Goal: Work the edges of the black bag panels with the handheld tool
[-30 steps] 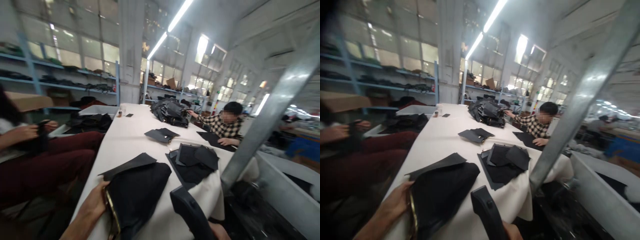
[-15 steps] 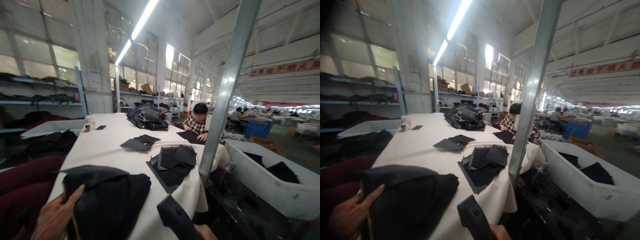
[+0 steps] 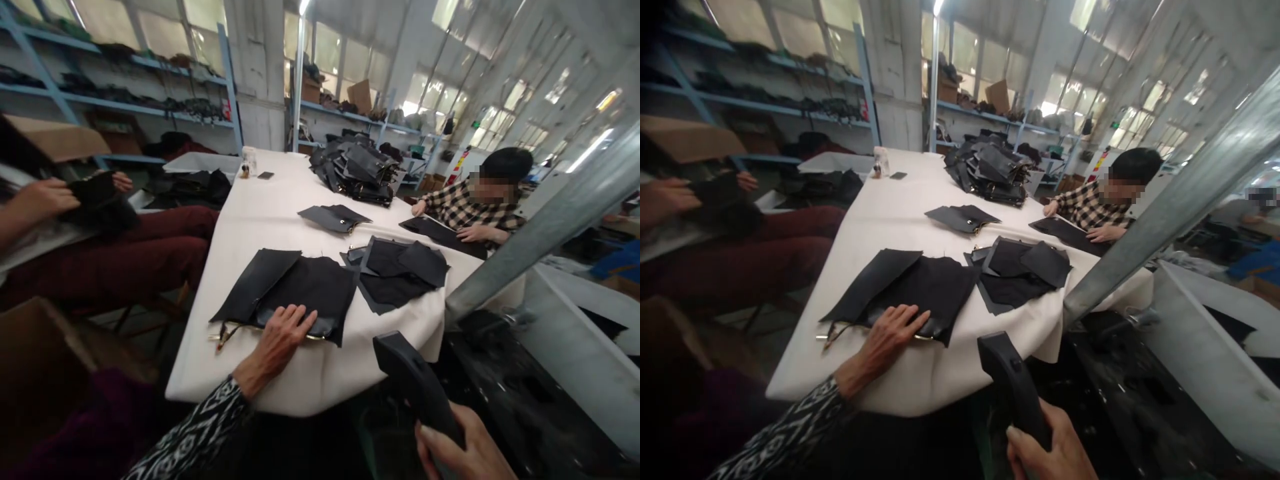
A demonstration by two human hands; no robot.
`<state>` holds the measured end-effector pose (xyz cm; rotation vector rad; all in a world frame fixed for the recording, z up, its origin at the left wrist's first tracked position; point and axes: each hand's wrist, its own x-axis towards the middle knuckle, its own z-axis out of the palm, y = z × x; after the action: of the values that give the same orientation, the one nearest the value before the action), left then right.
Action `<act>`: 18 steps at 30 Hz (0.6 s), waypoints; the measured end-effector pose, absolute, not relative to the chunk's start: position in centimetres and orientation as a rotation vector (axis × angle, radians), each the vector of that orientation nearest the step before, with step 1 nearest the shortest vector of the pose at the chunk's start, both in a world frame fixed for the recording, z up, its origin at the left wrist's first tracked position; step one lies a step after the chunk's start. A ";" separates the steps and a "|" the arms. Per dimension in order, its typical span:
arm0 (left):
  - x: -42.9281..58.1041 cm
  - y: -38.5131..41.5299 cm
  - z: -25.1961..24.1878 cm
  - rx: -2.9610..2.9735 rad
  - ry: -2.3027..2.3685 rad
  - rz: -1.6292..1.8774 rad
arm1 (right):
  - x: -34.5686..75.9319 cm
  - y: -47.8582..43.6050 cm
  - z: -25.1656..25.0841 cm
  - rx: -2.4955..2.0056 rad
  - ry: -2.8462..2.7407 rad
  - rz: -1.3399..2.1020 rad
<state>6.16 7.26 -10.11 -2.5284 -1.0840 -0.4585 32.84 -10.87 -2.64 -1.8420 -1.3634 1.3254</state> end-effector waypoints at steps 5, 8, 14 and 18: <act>6.2 6.9 -10.9 -2.579 -1.129 -0.491 | 32.0 -10.1 -2.9 -1.809 -1.332 1.390; 6.2 6.9 -10.4 -2.596 -1.126 -0.476 | 31.0 -9.3 -3.1 -1.804 -1.331 1.431; 6.1 6.6 -10.7 -2.590 -1.130 -0.458 | 29.7 -7.7 -2.9 -1.741 -1.429 1.468; 6.0 6.6 -10.7 -2.606 -1.130 -0.468 | 29.0 -6.2 -3.1 -1.772 -1.438 1.485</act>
<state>5.99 6.65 -10.72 -2.6063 -1.1303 -0.4684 28.99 -6.24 -3.10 -1.7720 -1.4376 1.4853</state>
